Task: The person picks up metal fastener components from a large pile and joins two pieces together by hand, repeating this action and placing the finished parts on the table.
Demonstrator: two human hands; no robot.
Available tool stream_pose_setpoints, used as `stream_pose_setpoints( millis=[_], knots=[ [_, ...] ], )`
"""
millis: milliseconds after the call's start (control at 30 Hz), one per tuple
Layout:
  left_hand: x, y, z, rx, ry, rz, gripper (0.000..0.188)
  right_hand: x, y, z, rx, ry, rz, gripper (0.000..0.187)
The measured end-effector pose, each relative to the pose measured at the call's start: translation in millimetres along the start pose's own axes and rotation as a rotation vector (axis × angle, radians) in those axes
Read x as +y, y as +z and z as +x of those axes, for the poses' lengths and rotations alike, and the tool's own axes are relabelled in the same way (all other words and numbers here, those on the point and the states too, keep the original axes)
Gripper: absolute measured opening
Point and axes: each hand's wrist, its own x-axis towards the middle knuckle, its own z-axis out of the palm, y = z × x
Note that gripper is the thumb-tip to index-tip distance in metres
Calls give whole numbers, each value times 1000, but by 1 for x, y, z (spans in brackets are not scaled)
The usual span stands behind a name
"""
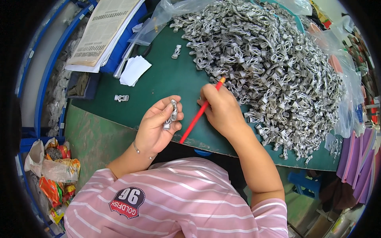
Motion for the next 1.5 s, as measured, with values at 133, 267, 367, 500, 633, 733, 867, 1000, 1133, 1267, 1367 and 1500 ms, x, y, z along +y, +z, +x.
stream_pose_setpoints(
  millis=[133, 267, 367, 500, 633, 733, 867, 1000, 1133, 1267, 1367, 1500],
  knots=[
    [-1, 1, 0, 19, -51, -15, 23, -4, -6, -26, 233, 208, 415, 17],
    [-1, 9, 3, 32, -111, -24, 20, -19, -21, -43, 323, 531, 1157, 17],
    [-5, 13, 4, 32, -146, 78, 19, -20, -18, -55, 321, 537, 1329, 17],
    [-11, 25, -2, -72, -220, 344, 22, -20, -10, -62, 327, 493, 1390, 17],
    [-18, 25, -4, -87, 196, 835, 15, -14, 0, -74, 285, 425, 1374, 23],
    [-20, 26, -4, -201, 487, 1021, 17, -19, -1, -76, 367, 291, 1081, 26],
    [-18, 28, -5, -84, 131, 693, 19, -29, -3, -75, 492, 6, 724, 40],
    [-24, 18, -2, -122, -139, 314, 22, -35, -2, -69, 527, -126, 522, 42],
    [-14, 28, 3, 26, -353, -13, 24, -37, -13, -61, 436, -208, 439, 38],
    [2, 28, 41, -2, -183, 412, 16, -17, 2, -66, 584, 24, 389, 26],
    [15, 40, 91, -157, 381, 1480, 19, -14, 4, -66, 633, 131, 430, 21],
    [6, 35, 125, -205, 843, 1706, 25, -14, 2, -66, 585, 71, 359, 20]
  ],
)
